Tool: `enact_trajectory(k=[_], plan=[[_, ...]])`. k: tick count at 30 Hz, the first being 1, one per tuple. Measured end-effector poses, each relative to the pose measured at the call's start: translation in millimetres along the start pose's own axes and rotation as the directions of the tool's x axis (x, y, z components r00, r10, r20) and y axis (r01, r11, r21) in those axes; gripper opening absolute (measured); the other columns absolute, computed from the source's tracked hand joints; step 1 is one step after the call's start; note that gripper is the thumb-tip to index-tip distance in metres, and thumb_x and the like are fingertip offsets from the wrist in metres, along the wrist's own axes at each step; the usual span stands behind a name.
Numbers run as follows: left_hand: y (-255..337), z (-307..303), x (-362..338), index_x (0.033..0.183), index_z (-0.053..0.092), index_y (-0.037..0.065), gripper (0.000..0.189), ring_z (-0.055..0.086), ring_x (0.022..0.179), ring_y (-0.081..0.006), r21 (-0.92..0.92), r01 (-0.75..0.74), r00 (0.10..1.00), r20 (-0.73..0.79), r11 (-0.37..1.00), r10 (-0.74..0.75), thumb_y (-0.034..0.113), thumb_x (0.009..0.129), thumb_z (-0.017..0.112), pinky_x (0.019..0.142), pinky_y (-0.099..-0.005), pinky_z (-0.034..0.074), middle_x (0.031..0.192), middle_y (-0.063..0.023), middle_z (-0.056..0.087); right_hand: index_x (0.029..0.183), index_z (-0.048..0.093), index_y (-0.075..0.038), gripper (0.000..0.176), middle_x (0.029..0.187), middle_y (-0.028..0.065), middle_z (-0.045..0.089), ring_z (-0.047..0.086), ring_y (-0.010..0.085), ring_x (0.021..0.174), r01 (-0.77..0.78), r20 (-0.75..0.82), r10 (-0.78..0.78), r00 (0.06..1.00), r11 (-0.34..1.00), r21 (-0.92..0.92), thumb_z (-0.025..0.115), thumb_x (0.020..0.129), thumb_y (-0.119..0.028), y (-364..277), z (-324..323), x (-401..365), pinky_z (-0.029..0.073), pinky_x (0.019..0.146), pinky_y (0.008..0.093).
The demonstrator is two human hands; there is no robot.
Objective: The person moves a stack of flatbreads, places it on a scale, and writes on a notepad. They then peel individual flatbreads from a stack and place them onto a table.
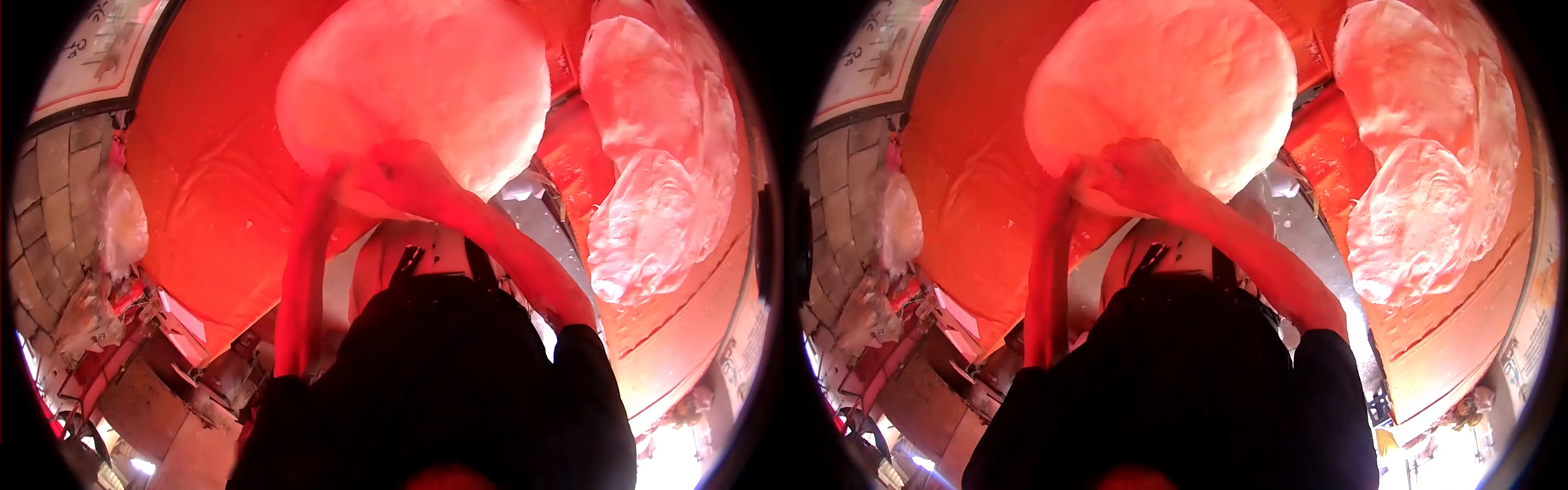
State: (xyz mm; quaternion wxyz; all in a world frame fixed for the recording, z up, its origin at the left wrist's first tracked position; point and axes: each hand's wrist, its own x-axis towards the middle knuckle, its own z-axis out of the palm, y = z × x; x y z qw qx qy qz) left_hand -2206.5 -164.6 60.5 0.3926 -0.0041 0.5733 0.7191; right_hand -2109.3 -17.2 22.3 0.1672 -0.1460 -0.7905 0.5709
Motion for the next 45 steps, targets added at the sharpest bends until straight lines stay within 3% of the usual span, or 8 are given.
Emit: enact_trajectory(k=[6, 9, 29, 33, 38, 40, 43, 45], plan=[[1.5, -4.2, -4.0, 0.125, 0.045, 0.001, 0.041, 0.051, 0.107, -0.0187, -0.006, -0.009, 1.0, -0.004, 1.0, 0.009, 0.004, 0.087, 0.06, 0.09, -0.033, 0.043, 0.117, -0.0069, 0.052, 0.092, 0.068, -0.002, 0.022, 0.071, 0.0105, 0.065, 0.061, 0.0142, 0.067, -0.518, 0.204, 0.476, 0.855, 0.798, 0.308, 0.066, 0.08, -0.02, -6.1, -24.6, 10.2, 0.048, 0.06, 0.0319], [1.1, -6.1, -2.6, 0.125, 0.045, 0.001, 0.041, 0.051, 0.108, -0.0188, -0.009, -0.007, 1.0, -0.002, 1.0, 0.007, 0.004, 0.087, 0.06, 0.09, -0.033, 0.043, 0.118, -0.0069, 0.052, 0.073, 0.063, 0.0, 0.018, 0.06, 0.0148, 0.057, 0.053, 0.0256, 0.055, -0.152, 0.208, 0.148, 0.967, 0.988, 0.0, 0.064, 0.078, -0.017, 3.7, 3.8, 5.4, 0.045, 0.056, 0.0349], [-7.3, -2.0, -0.6, 0.127, 0.044, 0.001, 0.043, 0.05, 0.11, -0.0191, 0.006, -0.013, 1.0, -0.019, 1.0, 0.013, 0.004, 0.087, 0.06, 0.091, -0.0335, 0.042, 0.12, -0.007, 0.051, 0.061, 0.053, 0.0, 0.031, 0.053, 0.0061, 0.045, 0.038, 0.0141, 0.05, -0.429, -0.015, 0.443, 0.896, 0.875, 0.223, 0.075, 0.072, -0.019, 6.4, 2.1, 6.9, 0.038, 0.048, 0.0323], [-9.8, -0.7, -1.4, 0.127, 0.044, 0.001, 0.044, 0.05, 0.11, -0.0191, 0.009, -0.007, 1.0, -0.02, 1.0, 0.007, 0.005, 0.087, 0.06, 0.092, -0.0336, 0.042, 0.12, -0.007, 0.051, 0.079, 0.065, 0.001, 0.021, 0.066, 0.0058, 0.061, 0.056, 0.0112, 0.062, -0.591, 0.099, 0.584, 0.806, 0.784, 0.187, 0.066, 0.083, -0.02, -33.2, -7.8, 16.2, 0.046, 0.057, 0.0279], [-14.9, 0.3, 2.4, 0.127, 0.044, 0.001, 0.044, 0.05, 0.11, -0.0192, 0.028, -0.019, 1.0, -0.016, 0.999, 0.019, 0.005, 0.087, 0.06, 0.092, -0.0338, 0.042, 0.121, -0.0071, 0.051, 0.085, 0.065, 0.001, 0.017, 0.072, 0.0071, 0.063, 0.057, 0.011, 0.063, -0.172, 0.097, 0.175, 0.98, 0.985, -0.03, 0.065, 0.082, -0.016, 29.8, 18.5, 2.0, 0.046, 0.055, 0.0276], [-20.1, -2.0, 7.6, 0.128, 0.044, 0.001, 0.044, 0.05, 0.111, -0.0193, 0.037, -0.019, 1.0, -0.012, 0.999, 0.02, 0.005, 0.087, 0.061, 0.092, -0.0338, 0.042, 0.121, -0.0071, 0.051, 0.089, 0.066, -0.001, 0.015, 0.076, 0.0074, 0.064, 0.059, 0.0113, 0.064, -0.465, 0.084, 0.457, 0.885, 0.876, 0.127, 0.065, 0.081, -0.014, -2.5, -35.8, 14.8, 0.047, 0.055, 0.0273], [-22.1, -7.4, 13.2, 0.128, 0.044, 0.001, 0.045, 0.05, 0.111, -0.0193, 0.053, -0.012, 1.0, -0.014, 0.999, 0.012, 0.005, 0.087, 0.061, 0.092, -0.0339, 0.042, 0.121, -0.0071, 0.051, 0.081, 0.069, -0.003, 0.013, 0.063, 0.0057, 0.063, 0.06, 0.0139, 0.056, -0.244, -0.122, 0.41, 0.904, 0.728, 0.641, 0.065, 0.082, -0.016, -7.2, -134.9, 0.1, 0.048, 0.052, 0.0272], [-23.9, -7.1, 15.6, 0.128, 0.044, 0.001, 0.045, 0.05, 0.111, -0.0193, 0.065, -0.005, 1.0, -0.01, 0.998, 0.006, 0.005, 0.087, 0.061, 0.092, -0.0339, 0.042, 0.121, -0.0071, 0.051, 0.079, 0.066, -0.003, 0.016, 0.068, 0.0032, 0.063, 0.059, 0.0091, 0.057, -0.156, -0.379, 0.459, 0.804, 0.777, 0.61, 0.062, 0.088, -0.016, -8.7, -208.2, -21.5, 0.048, 0.052, 0.0242]])
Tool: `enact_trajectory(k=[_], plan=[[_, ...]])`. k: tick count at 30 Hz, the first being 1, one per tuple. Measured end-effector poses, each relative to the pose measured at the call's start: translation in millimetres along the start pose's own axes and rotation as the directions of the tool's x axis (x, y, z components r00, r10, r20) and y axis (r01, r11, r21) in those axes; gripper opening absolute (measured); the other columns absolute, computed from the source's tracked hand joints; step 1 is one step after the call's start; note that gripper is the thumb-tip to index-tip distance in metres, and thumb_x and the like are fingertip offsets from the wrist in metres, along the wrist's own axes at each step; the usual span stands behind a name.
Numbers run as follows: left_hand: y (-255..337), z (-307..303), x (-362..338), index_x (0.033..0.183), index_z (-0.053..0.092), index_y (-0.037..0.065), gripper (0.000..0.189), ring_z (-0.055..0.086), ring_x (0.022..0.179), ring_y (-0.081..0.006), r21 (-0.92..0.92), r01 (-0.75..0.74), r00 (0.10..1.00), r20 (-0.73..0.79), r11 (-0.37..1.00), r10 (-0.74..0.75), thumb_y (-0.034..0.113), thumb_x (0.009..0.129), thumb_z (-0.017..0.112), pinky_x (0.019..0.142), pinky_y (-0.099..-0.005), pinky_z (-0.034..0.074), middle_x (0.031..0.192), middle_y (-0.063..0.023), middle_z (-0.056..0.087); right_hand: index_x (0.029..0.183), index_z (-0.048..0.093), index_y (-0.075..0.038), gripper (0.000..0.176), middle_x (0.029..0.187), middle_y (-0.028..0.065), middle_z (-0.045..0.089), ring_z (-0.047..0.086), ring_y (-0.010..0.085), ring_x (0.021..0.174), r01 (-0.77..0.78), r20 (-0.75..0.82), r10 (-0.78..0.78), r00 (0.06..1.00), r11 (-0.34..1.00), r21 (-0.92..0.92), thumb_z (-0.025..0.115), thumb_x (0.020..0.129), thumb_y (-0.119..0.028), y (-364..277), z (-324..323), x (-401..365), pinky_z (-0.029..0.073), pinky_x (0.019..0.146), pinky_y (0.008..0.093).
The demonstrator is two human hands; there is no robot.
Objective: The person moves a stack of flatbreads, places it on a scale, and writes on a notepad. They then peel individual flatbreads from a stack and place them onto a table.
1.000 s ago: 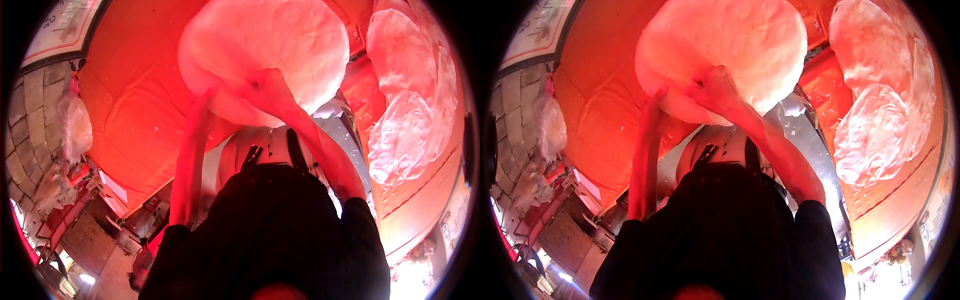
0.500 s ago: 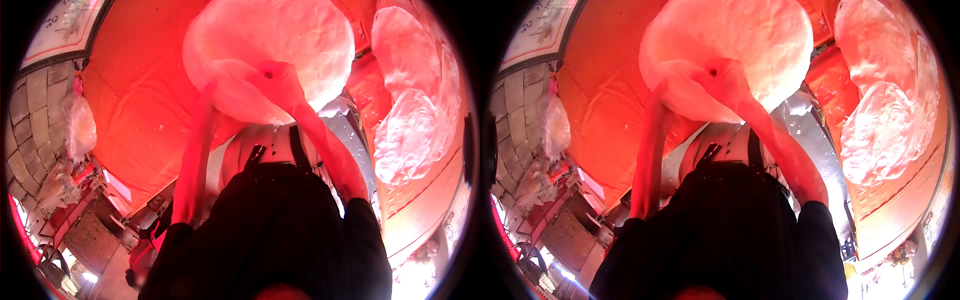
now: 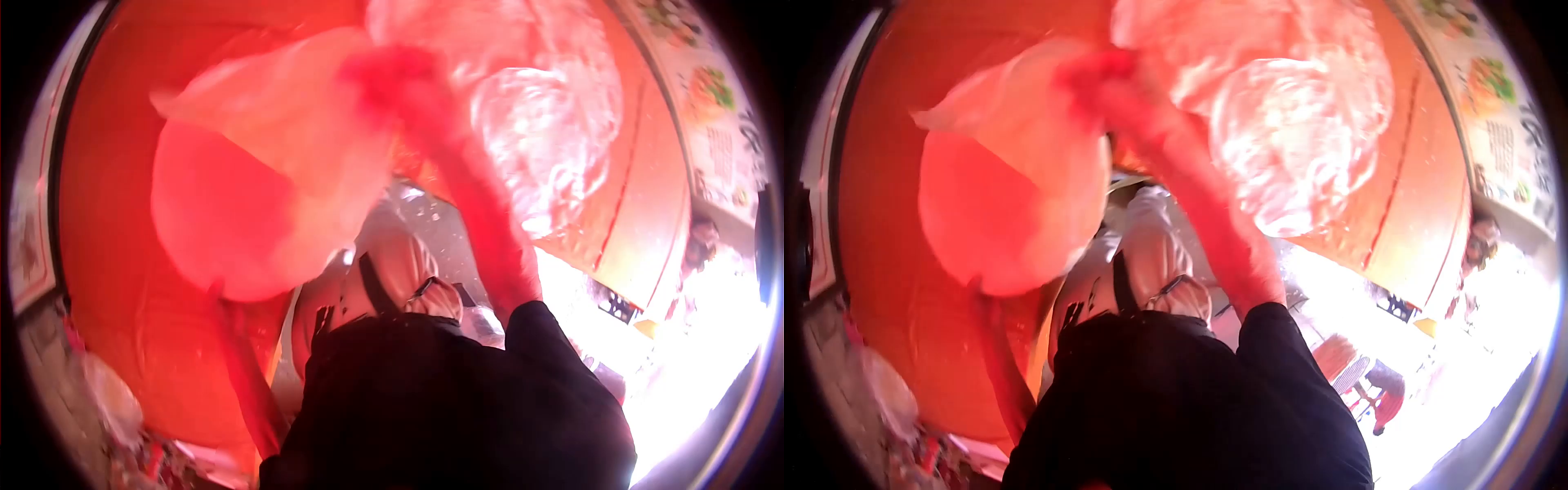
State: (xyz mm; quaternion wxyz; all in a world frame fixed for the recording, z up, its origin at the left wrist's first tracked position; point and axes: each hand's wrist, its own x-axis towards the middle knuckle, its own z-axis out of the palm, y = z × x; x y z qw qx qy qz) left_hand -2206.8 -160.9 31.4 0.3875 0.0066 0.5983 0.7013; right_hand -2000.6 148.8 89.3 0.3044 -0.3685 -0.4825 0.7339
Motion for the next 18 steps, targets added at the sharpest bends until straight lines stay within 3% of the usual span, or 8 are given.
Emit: enact_trajectory(k=[4, 5, 8, 11, 13, 14, 15, 18], plan=[[-4.7, 2.8, 0.8, 0.128, 0.043, 0.001, 0.045, 0.05, 0.112, -0.0194, 0.039, 0.019, 1.0, 0.004, 0.999, -0.019, 0.005, 0.087, 0.061, 0.093, -0.034, 0.042, 0.122, -0.0071, 0.051, 0.097, 0.066, -0.004, 0.017, 0.086, -0.0002, 0.063, 0.059, 0.0098, 0.076, 0.28, -0.449, -0.284, 0.847, 0.957, -0.076, 0.057, 0.09, -0.018, -73.3, -149.4, -27.7, 0.049, 0.068, 0.025], [-5.7, 2.6, -2.3, 0.128, 0.043, 0.001, 0.045, 0.05, 0.112, -0.0194, 0.052, 0.021, 1.0, -0.001, 0.998, -0.021, 0.005, 0.087, 0.061, 0.093, -0.0341, 0.042, 0.122, -0.0071, 0.051, 0.1, 0.065, -0.004, 0.02, 0.089, 0.0013, 0.063, 0.06, 0.0126, 0.079, 0.287, -0.411, -0.272, 0.87, 0.957, -0.025, 0.053, 0.092, -0.018, -82.4, -209.2, -46.7, 0.05, 0.072, 0.0276], [-12.5, -0.7, -1.6, 0.129, 0.043, 0.001, 0.046, 0.049, 0.112, -0.0194, 0.08, 0.032, 0.999, 0.0, 0.996, -0.032, 0.005, 0.087, 0.061, 0.093, -0.0341, 0.042, 0.122, -0.0072, 0.05, 0.077, 0.061, -0.009, 0.015, 0.062, -0.0014, 0.056, 0.051, 0.0083, 0.05, 0.203, -0.671, -0.235, 0.703, 0.971, -0.127, 0.059, 0.091, -0.014, -76.2, -299.7, -121.8, 0.043, 0.047, 0.0224], [-18.1, -2.6, 3.0, 0.129, 0.043, 0.001, 0.046, 0.049, 0.112, -0.0195, 0.108, 0.029, 1.0, -0.014, 0.994, -0.028, 0.005, 0.087, 0.061, 0.093, -0.0342, 0.042, 0.123, -0.0072, 0.05, 0.08, 0.061, -0.01, 0.011, 0.058, -0.0028, 0.054, 0.05, 0.0084, 0.048, 0.32, -0.897, -0.2, 0.394, 0.945, -0.07, 0.064, 0.088, -0.016, -21.2, -338.5, -183.6, 0.041, 0.043, 0.02], [-10.9, 12.9, 0.3, 0.129, 0.043, 0.001, 0.046, 0.049, 0.112, -0.0195, 0.144, 0.043, 0.999, -0.013, 0.989, -0.041, 0.005, 0.087, 0.061, 0.093, -0.0342, 0.042, 0.123, -0.0072, 0.05, 0.077, 0.06, -0.012, 0.014, 0.06, -0.0005, 0.055, 0.053, 0.0102, 0.05, 0.248, -0.889, -0.059, 0.454, 0.967, 0.063, 0.068, 0.085, -0.019, 30.4, -407.2, -238.0, 0.042, 0.04, 0.0248], [-8.2, 9.7, -0.7, 0.129, 0.043, 0.001, 0.046, 0.049, 0.112, -0.0195, 0.155, 0.045, 0.999, -0.018, 0.987, -0.043, 0.005, 0.087, 0.061, 0.093, -0.0343, 0.042, 0.123, -0.0072, 0.05, 0.073, 0.059, -0.013, 0.016, 0.061, 0.0015, 0.057, 0.055, 0.0126, 0.051, 0.182, -0.949, -0.018, 0.316, 0.982, 0.042, 0.069, 0.084, -0.018, 63.9, -417.1, -257.1, 0.043, 0.041, 0.0252], [-7.0, 13.0, -2.5, 0.129, 0.043, 0.001, 0.046, 0.049, 0.113, -0.0196, 0.164, 0.047, 0.999, -0.021, 0.985, -0.045, 0.005, 0.087, 0.061, 0.094, -0.0343, 0.042, 0.123, -0.0072, 0.05, 0.074, 0.06, -0.012, 0.014, 0.065, 0.0029, 0.059, 0.056, 0.0145, 0.052, -0.034, -0.89, 0.198, 0.411, 0.979, 0.203, 0.07, 0.081, -0.017, 61.3, -405.8, -281.1, 0.044, 0.042, 0.0256], [-4.0, 11.5, -5.5, 0.13, 0.043, 0.001, 0.047, 0.049, 0.113, -0.0196, 0.181, 0.042, 0.999, -0.027, 0.983, -0.038, 0.005, 0.087, 0.061, 0.094, -0.0344, 0.042, 0.123, -0.0072, 0.05, 0.076, 0.063, -0.007, 0.021, 0.059, 0.0019, 0.054, 0.045, 0.0107, 0.042, -0.064, -0.989, 0.08, 0.125, 0.995, 0.073, 0.071, 0.08, -0.025, 67.7, -369.9, -287.6, 0.035, 0.038, 0.0249]])
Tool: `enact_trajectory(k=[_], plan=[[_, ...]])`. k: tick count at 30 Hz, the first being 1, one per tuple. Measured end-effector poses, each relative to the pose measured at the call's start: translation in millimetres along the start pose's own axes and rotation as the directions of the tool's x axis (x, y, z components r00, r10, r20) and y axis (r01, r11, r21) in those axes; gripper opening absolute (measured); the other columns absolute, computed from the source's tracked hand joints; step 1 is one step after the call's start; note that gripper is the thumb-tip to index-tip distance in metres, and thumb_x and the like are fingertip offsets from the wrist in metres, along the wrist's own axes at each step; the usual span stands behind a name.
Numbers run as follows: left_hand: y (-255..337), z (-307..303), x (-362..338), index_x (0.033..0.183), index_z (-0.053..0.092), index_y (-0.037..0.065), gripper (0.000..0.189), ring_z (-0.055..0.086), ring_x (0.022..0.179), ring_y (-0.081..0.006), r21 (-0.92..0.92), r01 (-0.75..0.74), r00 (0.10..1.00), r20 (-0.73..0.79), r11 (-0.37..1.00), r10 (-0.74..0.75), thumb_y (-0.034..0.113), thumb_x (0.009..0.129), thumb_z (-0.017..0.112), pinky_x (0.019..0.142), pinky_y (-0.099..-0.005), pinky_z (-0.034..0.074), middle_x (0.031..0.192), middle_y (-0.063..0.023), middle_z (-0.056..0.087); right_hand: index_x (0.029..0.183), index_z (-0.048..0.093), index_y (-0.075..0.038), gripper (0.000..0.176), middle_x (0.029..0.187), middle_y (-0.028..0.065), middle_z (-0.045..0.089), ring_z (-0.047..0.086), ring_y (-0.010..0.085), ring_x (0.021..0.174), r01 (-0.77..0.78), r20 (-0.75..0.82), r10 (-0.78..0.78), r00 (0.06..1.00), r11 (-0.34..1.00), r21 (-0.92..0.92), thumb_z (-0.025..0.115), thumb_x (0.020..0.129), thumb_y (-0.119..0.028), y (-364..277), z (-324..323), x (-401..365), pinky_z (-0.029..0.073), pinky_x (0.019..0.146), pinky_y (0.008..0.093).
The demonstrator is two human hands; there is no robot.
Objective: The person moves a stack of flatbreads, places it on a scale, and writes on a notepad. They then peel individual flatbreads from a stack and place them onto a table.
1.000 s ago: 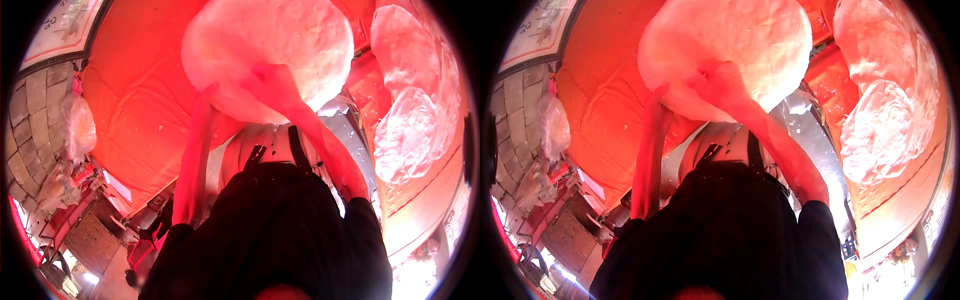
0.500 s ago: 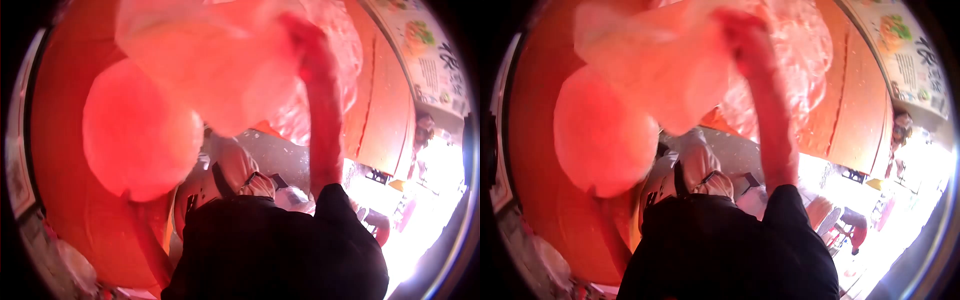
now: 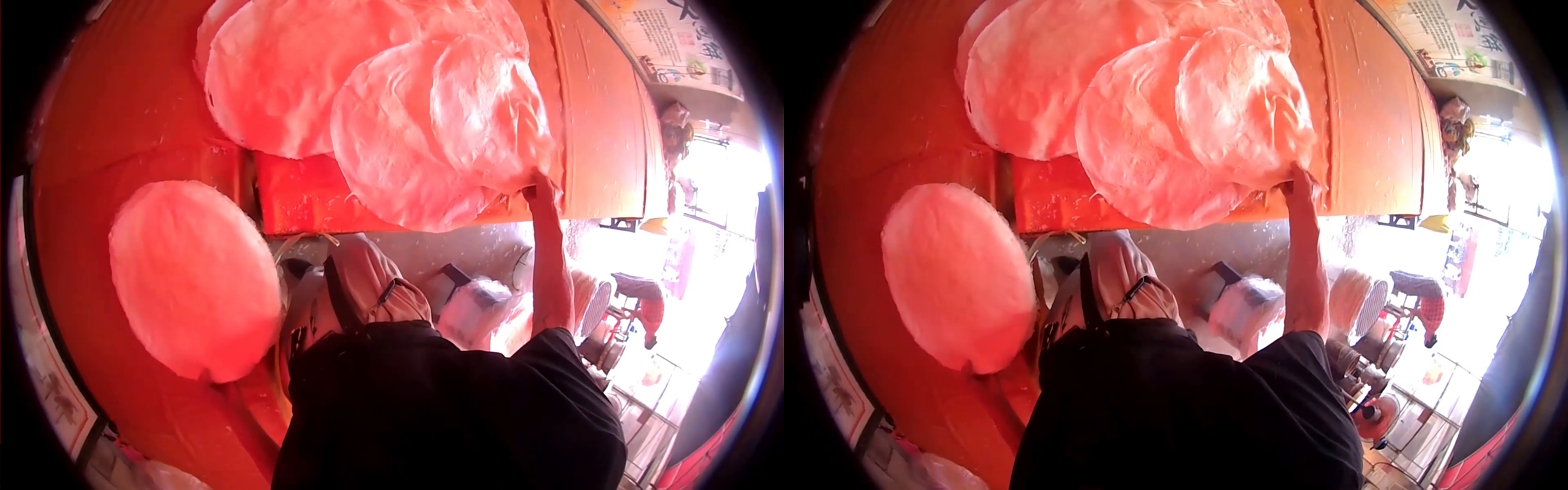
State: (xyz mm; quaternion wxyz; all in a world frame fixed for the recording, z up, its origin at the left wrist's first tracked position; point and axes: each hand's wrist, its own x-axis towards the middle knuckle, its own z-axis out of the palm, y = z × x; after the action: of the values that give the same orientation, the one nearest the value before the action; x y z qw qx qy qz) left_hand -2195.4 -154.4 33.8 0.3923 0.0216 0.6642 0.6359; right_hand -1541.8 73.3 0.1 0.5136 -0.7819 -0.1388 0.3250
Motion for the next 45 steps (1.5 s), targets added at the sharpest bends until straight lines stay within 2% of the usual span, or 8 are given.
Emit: enact_trajectory(k=[6, 9, 18, 33, 37, 39, 41, 45], plan=[[-0.6, -12.8, -3.2, 0.13, 0.042, 0.001, 0.047, 0.049, 0.113, -0.0197, 0.0, -0.01, 1.0, -0.009, 1.0, 0.01, 0.006, 0.087, 0.061, 0.094, -0.0345, 0.042, 0.124, -0.0072, 0.05, 0.104, 0.064, 0.0, 0.042, 0.084, 0.0158, 0.066, 0.063, 0.0244, 0.064, 0.136, -0.145, -0.238, 0.96, 0.855, -0.501, 0.073, 0.075, -0.03, 18.6, -23.4, 34.2, 0.05, 0.051, 0.0315], [1.0, -19.7, -8.9, 0.13, 0.042, 0.001, 0.048, 0.049, 0.114, -0.0197, -0.015, -0.016, 1.0, -0.016, 1.0, 0.016, 0.006, 0.087, 0.061, 0.094, -0.0346, 0.042, 0.124, -0.0073, 0.05, 0.114, 0.06, 0.0, 0.054, 0.103, 0.0202, 0.064, 0.063, 0.0331, 0.092, 0.311, 0.196, -0.811, 0.551, -0.019, -0.95, 0.073, 0.074, -0.035, 4.0, -0.4, 19.3, 0.052, 0.077, 0.0406], [-4.5, -31.9, -10.4, 0.131, 0.042, 0.001, 0.049, 0.048, 0.115, -0.0199, -0.047, -0.025, 1.0, 0.002, 0.999, 0.025, 0.006, 0.087, 0.062, 0.095, -0.0348, 0.041, 0.125, -0.0073, 0.049, 0.124, 0.054, -0.017, 0.061, 0.113, 0.023, 0.059, 0.055, 0.043, 0.106, 0.577, 0.568, -0.116, 0.815, 0.068, -0.814, 0.058, 0.08, -0.058, -32.0, 113.5, -84.8, 0.044, 0.087, 0.0524], [-3.9, -33.5, -3.2, 0.132, 0.041, 0.001, 0.05, 0.048, 0.116, -0.0201, -0.044, 0.01, 0.999, 0.034, 0.999, -0.008, 0.007, 0.087, 0.062, 0.096, -0.0352, 0.041, 0.127, -0.0074, 0.049, 0.127, 0.052, -0.008, 0.063, 0.101, 0.0225, 0.063, 0.062, 0.0384, 0.088, 0.613, 0.66, -0.244, 0.71, -0.248, -0.75, 0.064, 0.08, -0.048, -16.0, 64.1, -123.2, 0.049, 0.075, 0.0486], [2.5, -37.3, -5.0, 0.133, 0.041, 0.001, 0.051, 0.048, 0.116, -0.0202, -0.074, 0.01, 0.999, 0.033, 0.997, -0.007, 0.007, 0.087, 0.062, 0.096, -0.0353, 0.041, 0.127, -0.0074, 0.049, 0.117, 0.061, -0.007, 0.053, 0.096, 0.0187, 0.065, 0.063, 0.0349, 0.088, 0.827, 0.817, -0.507, 0.275, -0.309, -0.469, 0.07, 0.077, -0.041, 25.0, 54.8, -79.6, 0.049, 0.074, 0.0454], [8.4, -42.9, -11.2, 0.133, 0.041, 0.001, 0.051, 0.048, 0.117, -0.0202, -0.098, -0.001, 1.0, 0.012, 0.995, 0.002, 0.007, 0.087, 0.062, 0.097, -0.0353, 0.041, 0.127, -0.0074, 0.048, 0.103, 0.066, -0.005, 0.026, 0.092, 0.0139, 0.068, 0.066, 0.0254, 0.083, 0.774, 0.762, -0.152, 0.629, 0.033, -0.632, 0.054, 0.086, -0.021, 7.1, 58.6, -81.7, 0.05, 0.076, 0.0387], [14.2, -45.3, -18.1, 0.133, 0.041, 0.001, 0.051, 0.047, 0.117, -0.0202, -0.123, -0.005, 1.0, -0.005, 0.992, 0.004, 0.007, 0.087, 0.062, 0.097, -0.0354, 0.041, 0.128, -0.0074, 0.048, 0.072, 0.062, -0.006, 0.015, 0.061, 0.0077, 0.06, 0.061, 0.0192, 0.058, 0.644, 0.909, -0.239, 0.341, -0.644, -0.412, 0.053, 0.084, -0.011, 31.0, 30.5, -13.3, 0.046, 0.052, 0.0349], [22.0, -40.8, -12.2, 0.133, 0.041, 0.001, 0.052, 0.047, 0.117, -0.0203, -0.169, -0.014, 1.0, 0.011, 0.986, 0.016, 0.007, 0.087, 0.062, 0.097, -0.0355, 0.041, 0.128, -0.0075, 0.048, 0.088, 0.065, -0.009, 0.031, 0.08, 0.0185, 0.063, 0.062, 0.0384, 0.077, 0.769, 0.899, -0.108, 0.425, -0.481, -0.422, 0.061, 0.084, -0.04, -22.7, 96.0, -144.8, 0.049, 0.064, 0.0484]])
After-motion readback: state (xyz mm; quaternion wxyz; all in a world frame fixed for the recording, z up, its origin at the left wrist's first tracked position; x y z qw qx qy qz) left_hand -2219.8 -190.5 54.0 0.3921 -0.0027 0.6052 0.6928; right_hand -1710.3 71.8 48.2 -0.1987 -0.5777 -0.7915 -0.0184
